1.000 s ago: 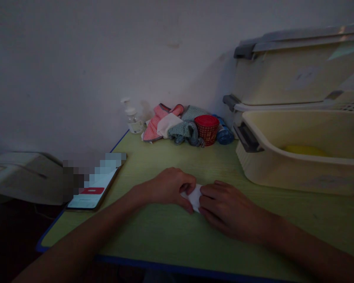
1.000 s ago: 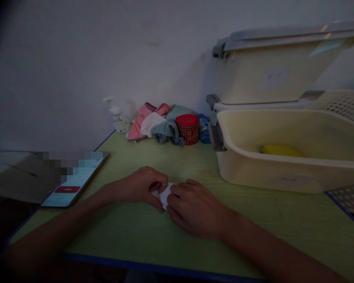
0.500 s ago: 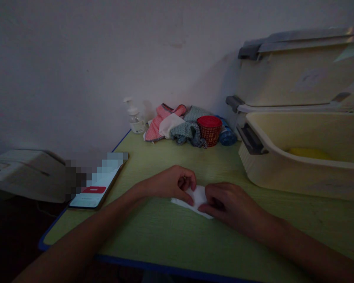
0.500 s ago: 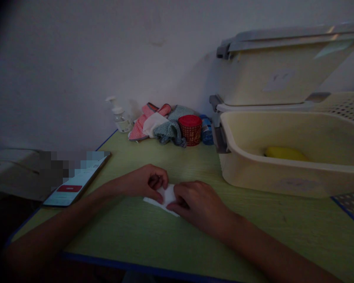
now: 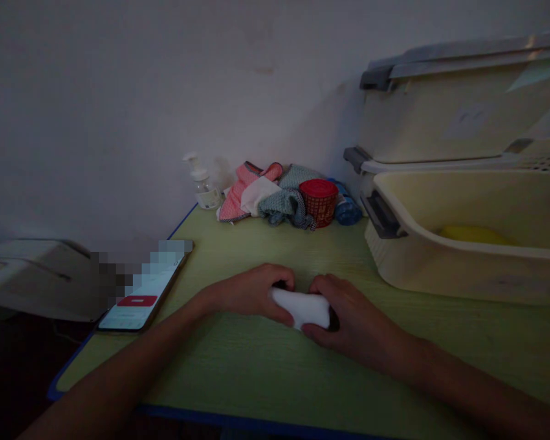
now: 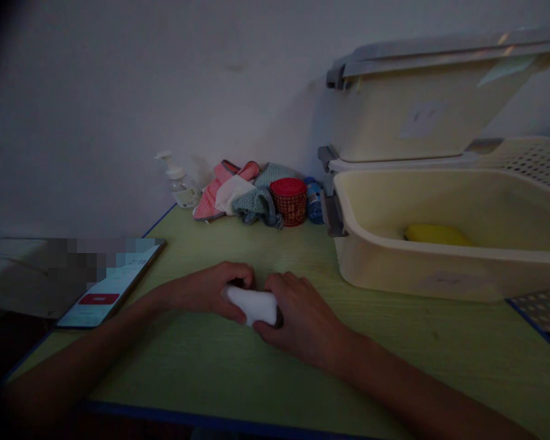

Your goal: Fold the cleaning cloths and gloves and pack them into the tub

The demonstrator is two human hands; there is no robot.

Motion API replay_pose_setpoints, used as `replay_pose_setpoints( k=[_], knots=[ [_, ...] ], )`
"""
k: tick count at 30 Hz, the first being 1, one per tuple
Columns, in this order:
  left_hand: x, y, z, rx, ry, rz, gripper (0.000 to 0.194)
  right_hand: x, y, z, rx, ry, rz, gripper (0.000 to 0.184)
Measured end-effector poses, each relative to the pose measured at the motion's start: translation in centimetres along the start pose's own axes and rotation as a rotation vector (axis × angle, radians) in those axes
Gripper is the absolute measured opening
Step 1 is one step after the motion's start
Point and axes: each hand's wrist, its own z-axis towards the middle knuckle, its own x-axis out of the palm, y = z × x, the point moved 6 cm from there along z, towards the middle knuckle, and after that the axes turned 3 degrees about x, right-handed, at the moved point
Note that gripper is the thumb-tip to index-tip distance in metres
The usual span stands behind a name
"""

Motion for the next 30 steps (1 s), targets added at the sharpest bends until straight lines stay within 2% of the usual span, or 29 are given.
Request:
replay_pose_setpoints(
  k=[5,9,12,15,18,24,30],
  knots=[
    [-0.1,-0.2,0.0,-0.011,-0.169,-0.077,0.025,-0.4,-0.9,-0.1,0.016,-0.011,0.119,0.021],
    [-0.3,-0.6,-0.2,-0.013,-0.229,-0.134,0.029,-1.6,-0.7,-0.2,-0.072,-0.119,0.260,0.014],
    [0.0,-1.2,-0.5,-0.014,-0.210,-0.254,0.030,-2.5,0.2,-0.5,-0.183,-0.186,0.259,0.014],
    [0.8,-2.0,-0.7,0.002,-0.159,-0.443,0.032,-2.8,1.2,-0.9,-0.307,-0.208,0.149,0.023],
    [1.5,-2.7,-0.6,0.050,-0.108,-0.525,0.035,-2.9,1.8,-1.4,-0.388,-0.254,0.021,0.030],
    [2.7,-2.6,-0.2,0.016,0.000,-0.659,0.018,-3.4,2.2,-1.8,-0.379,-0.361,-0.018,0.024],
    [3.0,-2.9,-0.1,0.016,0.005,-0.816,0.020,-4.2,2.2,-1.9,-0.396,-0.434,0.034,0.020]
  ],
)
